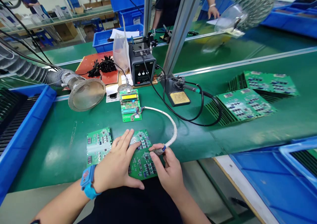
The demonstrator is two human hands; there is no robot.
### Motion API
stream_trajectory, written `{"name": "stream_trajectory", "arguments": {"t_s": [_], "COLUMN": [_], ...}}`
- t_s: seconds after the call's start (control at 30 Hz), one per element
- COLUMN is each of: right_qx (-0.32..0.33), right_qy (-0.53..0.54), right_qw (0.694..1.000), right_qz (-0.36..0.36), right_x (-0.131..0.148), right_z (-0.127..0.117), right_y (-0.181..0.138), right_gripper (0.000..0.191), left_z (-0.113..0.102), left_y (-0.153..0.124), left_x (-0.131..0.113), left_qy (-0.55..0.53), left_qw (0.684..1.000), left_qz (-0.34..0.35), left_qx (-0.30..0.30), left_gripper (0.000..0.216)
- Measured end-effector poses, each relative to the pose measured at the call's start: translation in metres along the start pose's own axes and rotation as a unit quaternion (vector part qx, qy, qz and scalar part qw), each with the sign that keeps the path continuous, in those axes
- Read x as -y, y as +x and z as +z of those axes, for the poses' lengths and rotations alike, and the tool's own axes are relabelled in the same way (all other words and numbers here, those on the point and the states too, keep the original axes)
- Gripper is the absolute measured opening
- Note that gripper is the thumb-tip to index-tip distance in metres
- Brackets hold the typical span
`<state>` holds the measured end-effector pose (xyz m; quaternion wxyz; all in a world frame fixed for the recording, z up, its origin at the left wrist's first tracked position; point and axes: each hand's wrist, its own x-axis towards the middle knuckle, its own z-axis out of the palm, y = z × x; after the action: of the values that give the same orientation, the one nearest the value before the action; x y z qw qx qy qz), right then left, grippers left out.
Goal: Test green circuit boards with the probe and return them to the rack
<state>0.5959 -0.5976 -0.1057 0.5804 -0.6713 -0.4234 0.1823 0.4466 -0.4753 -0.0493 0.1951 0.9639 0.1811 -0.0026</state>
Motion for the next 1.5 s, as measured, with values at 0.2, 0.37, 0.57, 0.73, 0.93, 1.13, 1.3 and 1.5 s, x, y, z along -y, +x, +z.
{"name": "stream_trajectory", "arguments": {"t_s": [0.2,0.37,0.57,0.73,0.93,1.13,1.3,1.5], "right_qx": [0.0,0.0,0.003,0.003,0.002,-0.006,-0.05,-0.053], "right_qy": [0.006,0.009,0.008,0.013,0.012,0.017,0.064,0.115], "right_qw": [1.0,1.0,1.0,1.0,1.0,1.0,0.997,0.991], "right_qz": [0.0,0.001,0.0,-0.005,-0.013,-0.015,0.004,0.042], "right_x": [-0.003,-0.003,-0.004,-0.004,-0.005,-0.003,0.009,0.005], "right_z": [0.001,0.001,0.0,0.001,0.001,0.0,0.003,0.021], "right_y": [0.0,-0.001,-0.001,-0.001,-0.001,-0.001,0.014,0.053], "right_gripper": [0.013,0.014,0.013,0.013,0.014,0.014,0.013,0.021], "left_z": [0.004,0.005,0.002,0.001,0.003,0.007,-0.005,-0.03], "left_y": [-0.002,-0.003,0.0,0.002,0.0,0.003,-0.005,-0.049], "left_x": [0.004,0.005,0.003,0.002,0.002,0.001,0.007,0.059], "left_qy": [-0.01,-0.021,-0.028,-0.036,-0.036,-0.04,-0.036,-0.019], "left_qw": [0.999,0.999,0.999,0.999,0.999,0.999,0.999,0.999], "left_qz": [0.018,0.022,0.009,-0.002,-0.006,-0.003,-0.007,-0.042], "left_qx": [-0.029,-0.038,-0.019,0.004,-0.013,-0.027,-0.027,-0.028], "left_gripper": [0.116,0.116,0.118,0.118,0.113,0.112,0.117,0.111]}}
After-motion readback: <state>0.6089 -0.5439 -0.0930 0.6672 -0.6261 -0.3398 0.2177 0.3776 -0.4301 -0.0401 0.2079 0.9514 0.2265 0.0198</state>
